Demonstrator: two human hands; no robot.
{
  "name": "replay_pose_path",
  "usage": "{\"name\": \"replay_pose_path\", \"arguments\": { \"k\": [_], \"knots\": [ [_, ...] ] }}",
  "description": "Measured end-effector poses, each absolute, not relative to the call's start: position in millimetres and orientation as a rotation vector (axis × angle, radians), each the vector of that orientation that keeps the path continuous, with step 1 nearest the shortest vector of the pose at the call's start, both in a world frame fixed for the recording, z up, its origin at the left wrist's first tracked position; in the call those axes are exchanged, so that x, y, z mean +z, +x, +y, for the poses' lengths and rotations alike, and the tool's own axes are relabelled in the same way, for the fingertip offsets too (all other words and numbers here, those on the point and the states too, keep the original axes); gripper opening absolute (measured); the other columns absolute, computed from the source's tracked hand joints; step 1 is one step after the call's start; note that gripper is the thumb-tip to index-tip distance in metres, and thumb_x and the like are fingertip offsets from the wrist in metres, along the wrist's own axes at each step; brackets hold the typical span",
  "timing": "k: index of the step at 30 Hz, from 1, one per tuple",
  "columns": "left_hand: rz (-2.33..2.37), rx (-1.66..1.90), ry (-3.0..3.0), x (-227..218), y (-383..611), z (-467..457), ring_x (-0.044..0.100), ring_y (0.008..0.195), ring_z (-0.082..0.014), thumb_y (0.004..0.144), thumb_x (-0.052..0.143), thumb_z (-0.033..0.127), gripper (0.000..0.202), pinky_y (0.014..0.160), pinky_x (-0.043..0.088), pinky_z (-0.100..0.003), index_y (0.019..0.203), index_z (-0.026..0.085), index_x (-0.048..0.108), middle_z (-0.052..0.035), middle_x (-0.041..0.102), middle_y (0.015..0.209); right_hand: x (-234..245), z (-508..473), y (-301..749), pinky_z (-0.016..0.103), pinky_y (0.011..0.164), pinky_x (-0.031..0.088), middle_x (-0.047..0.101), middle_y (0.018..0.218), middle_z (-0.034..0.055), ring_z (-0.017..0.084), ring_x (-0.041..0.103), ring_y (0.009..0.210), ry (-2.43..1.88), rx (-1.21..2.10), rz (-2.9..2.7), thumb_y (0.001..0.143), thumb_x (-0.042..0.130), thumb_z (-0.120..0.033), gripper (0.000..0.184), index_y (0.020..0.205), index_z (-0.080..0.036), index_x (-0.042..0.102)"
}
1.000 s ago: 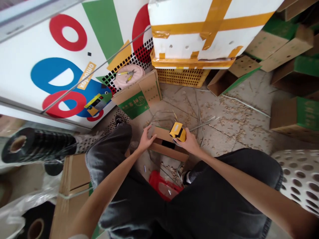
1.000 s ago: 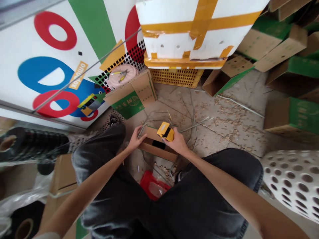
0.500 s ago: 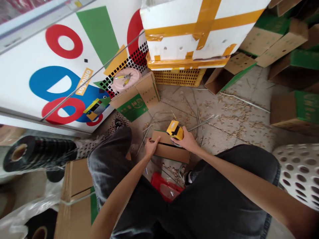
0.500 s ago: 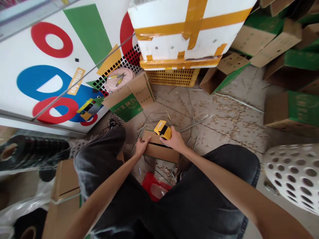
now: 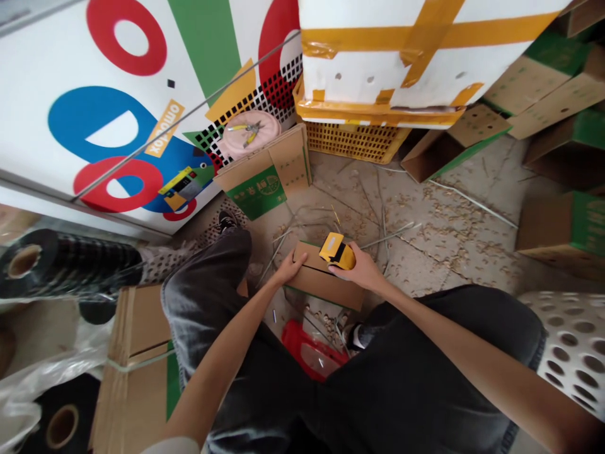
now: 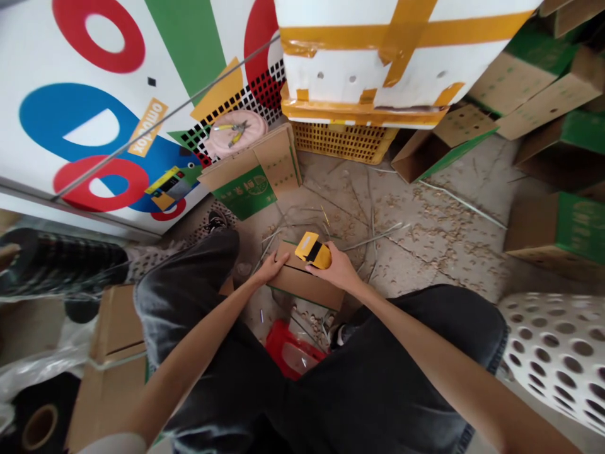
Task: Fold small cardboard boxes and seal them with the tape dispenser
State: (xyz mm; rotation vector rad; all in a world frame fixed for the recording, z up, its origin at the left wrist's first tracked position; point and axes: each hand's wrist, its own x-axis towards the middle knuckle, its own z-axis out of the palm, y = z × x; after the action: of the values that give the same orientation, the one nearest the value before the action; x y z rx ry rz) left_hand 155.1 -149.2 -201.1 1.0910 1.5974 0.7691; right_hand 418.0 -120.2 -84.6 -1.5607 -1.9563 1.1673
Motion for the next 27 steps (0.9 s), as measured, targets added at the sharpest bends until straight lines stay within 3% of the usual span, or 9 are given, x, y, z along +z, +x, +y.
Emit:
{"name": "replay_pose_path", "arguments": {
  "k": [3, 8, 11, 15, 22, 27],
  "knots": [
    [1.636, 0.813, 1.061, -200.4, 159.6, -151.6, 0.068, 0.133, -0.0323, 0.098, 0.068, 0.064, 0.076, 0.117, 0.051, -0.043, 0.15, 0.009, 0.059, -0.0218, 0.07, 0.145, -83.3, -114.2, 419.6, 0.04, 0.091, 0.057, 0.079, 0.119, 0.0096, 0.029, 0.074, 0.107, -1.465, 1.332, -1.931, 0.071, 0.088, -0.055, 0.07, 0.128, -0.023, 0.064],
    [1.734, 0.819, 1.106, -194.2, 167.6, -156.7, 0.068, 0.135, -0.0322, 0.103, 0.065, 0.051, 0.07, 0.116, 0.05, -0.042, 0.158, 0.01, 0.05, -0.0216, 0.07, 0.145, -86.1, -108.8, 421.0, 0.041, 0.093, 0.059, 0.08, 0.119, 0.0069, 0.028, 0.075, 0.107, -1.4, 1.507, -1.959, 0.068, 0.09, -0.052, 0.069, 0.127, -0.024, 0.068],
    [1.723, 0.793, 1.139, -191.2, 167.0, -155.7, 0.067, 0.136, -0.0326, 0.105, 0.063, 0.049, 0.066, 0.118, 0.048, -0.043, 0.159, 0.012, 0.05, -0.0203, 0.07, 0.145, -82.5, -111.9, 415.8, 0.04, 0.087, 0.059, 0.081, 0.116, 0.0067, 0.028, 0.077, 0.101, -1.435, 1.379, -2.082, 0.065, 0.093, -0.049, 0.076, 0.131, -0.025, 0.064],
    [1.648, 0.777, 1.133, -195.3, 159.9, -151.7, 0.064, 0.139, -0.0335, 0.103, 0.064, 0.048, 0.069, 0.121, 0.046, -0.047, 0.16, 0.012, 0.048, -0.0206, 0.068, 0.148, -78.7, -121.3, 402.6, 0.035, 0.076, 0.057, 0.082, 0.105, 0.0066, 0.027, 0.078, 0.091, -1.489, 1.157, -2.233, 0.073, 0.087, -0.049, 0.066, 0.129, -0.025, 0.063],
    [1.4, 0.808, 1.129, -206.7, 141.3, -147.8, 0.056, 0.149, -0.0315, 0.102, 0.06, 0.054, 0.078, 0.128, 0.039, -0.045, 0.163, 0.008, 0.045, -0.0219, 0.059, 0.158, -105.1, -122.8, 384.7, 0.038, 0.073, 0.057, 0.082, 0.095, 0.0094, 0.033, 0.08, 0.086, -1.438, 0.72, -2.396, 0.077, 0.081, -0.048, 0.056, 0.124, -0.021, 0.069],
    [1.369, 0.856, 1.043, -207.0, 138.7, -147.0, 0.053, 0.151, -0.0321, 0.092, 0.075, 0.053, 0.084, 0.13, 0.038, -0.048, 0.162, 0.014, 0.05, -0.0177, 0.055, 0.164, -127.6, -126.5, 385.7, 0.039, 0.08, 0.06, 0.082, 0.106, 0.0123, 0.032, 0.08, 0.093, -1.206, 0.668, -2.328, 0.08, 0.079, -0.051, 0.054, 0.122, -0.019, 0.068]
  ]
}}
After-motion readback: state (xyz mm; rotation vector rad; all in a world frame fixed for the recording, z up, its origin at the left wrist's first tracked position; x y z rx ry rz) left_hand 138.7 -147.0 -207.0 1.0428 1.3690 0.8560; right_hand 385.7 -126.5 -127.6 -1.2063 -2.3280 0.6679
